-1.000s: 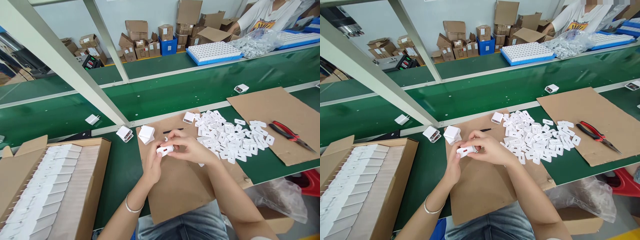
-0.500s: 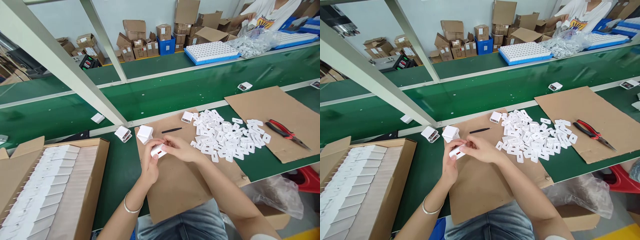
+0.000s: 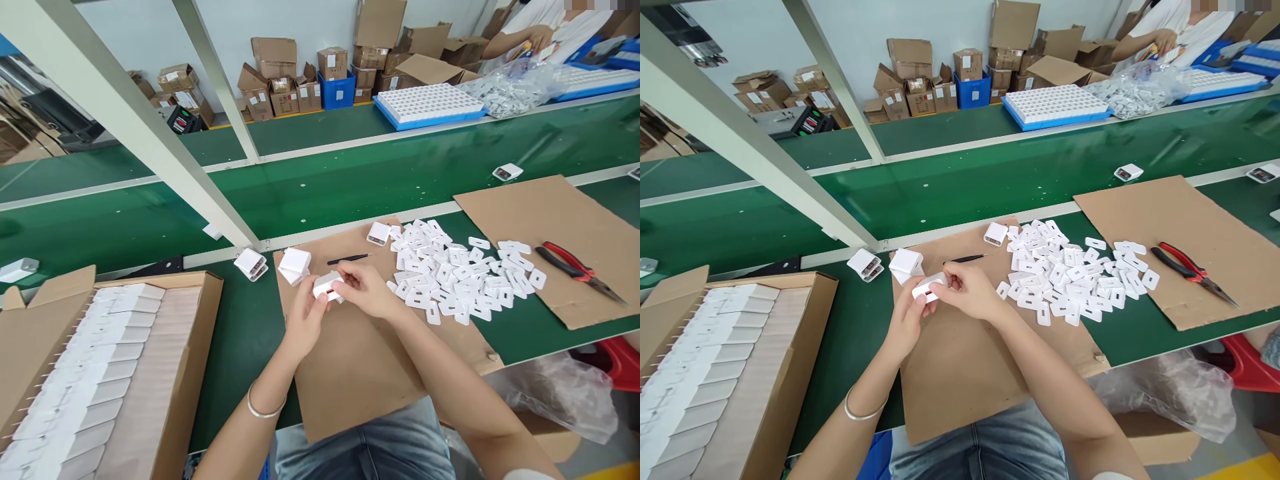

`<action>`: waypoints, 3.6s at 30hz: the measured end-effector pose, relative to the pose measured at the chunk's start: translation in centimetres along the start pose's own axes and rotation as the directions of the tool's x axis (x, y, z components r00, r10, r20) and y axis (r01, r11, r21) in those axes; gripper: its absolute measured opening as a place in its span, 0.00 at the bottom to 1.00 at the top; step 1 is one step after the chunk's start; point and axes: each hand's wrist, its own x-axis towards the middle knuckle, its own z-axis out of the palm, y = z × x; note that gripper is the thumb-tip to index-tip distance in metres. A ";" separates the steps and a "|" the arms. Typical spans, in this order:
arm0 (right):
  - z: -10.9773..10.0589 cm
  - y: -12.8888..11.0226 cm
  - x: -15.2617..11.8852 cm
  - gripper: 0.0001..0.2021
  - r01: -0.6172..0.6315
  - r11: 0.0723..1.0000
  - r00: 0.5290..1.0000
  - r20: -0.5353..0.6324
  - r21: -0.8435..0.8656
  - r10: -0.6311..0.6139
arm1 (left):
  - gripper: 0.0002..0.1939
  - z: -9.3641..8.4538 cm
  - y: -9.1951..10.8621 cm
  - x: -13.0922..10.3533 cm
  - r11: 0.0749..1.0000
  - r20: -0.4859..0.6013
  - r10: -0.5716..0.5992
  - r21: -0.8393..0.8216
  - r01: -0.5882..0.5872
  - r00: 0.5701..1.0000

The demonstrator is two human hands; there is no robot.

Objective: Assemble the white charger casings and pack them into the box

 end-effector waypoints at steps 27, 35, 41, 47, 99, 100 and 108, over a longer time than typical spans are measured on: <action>-0.5 -0.4 -0.2 0.17 0.344 0.934 0.937 0.090 -0.099 -0.336 | 0.22 -0.3 1.1 -0.4 0.899 -0.058 0.400 0.222 -0.379 0.915; -0.2 -0.7 -0.3 0.17 0.146 0.984 0.988 0.072 -0.098 -0.140 | 0.20 -0.1 1.7 -0.1 0.990 -0.069 0.142 0.034 -0.140 0.987; 0.1 -0.6 -0.1 0.15 0.138 0.989 0.990 0.046 -0.058 -0.135 | 0.23 0.0 1.3 -0.1 0.982 -0.067 0.190 0.002 -0.190 0.980; 0.4 -0.3 -0.2 0.15 0.160 0.987 0.986 0.048 -0.020 -0.159 | 0.19 -0.3 1.1 -0.2 0.946 -0.066 0.310 0.122 -0.300 0.949; 1.7 0.4 -0.4 0.18 0.227 0.974 0.967 -0.115 -0.017 -0.227 | 0.19 -0.6 0.5 -0.3 0.916 -0.133 0.384 0.177 -0.360 0.914; 1.8 0.5 -0.4 0.18 0.273 0.961 0.953 -0.122 -0.035 -0.275 | 0.19 -0.6 0.5 -0.4 0.892 -0.125 0.431 0.210 -0.400 0.894; 1.7 1.0 -0.1 0.23 0.490 0.852 0.850 -0.115 -0.183 -0.513 | 0.21 -0.5 0.7 -0.5 0.762 0.012 0.606 0.277 -0.585 0.796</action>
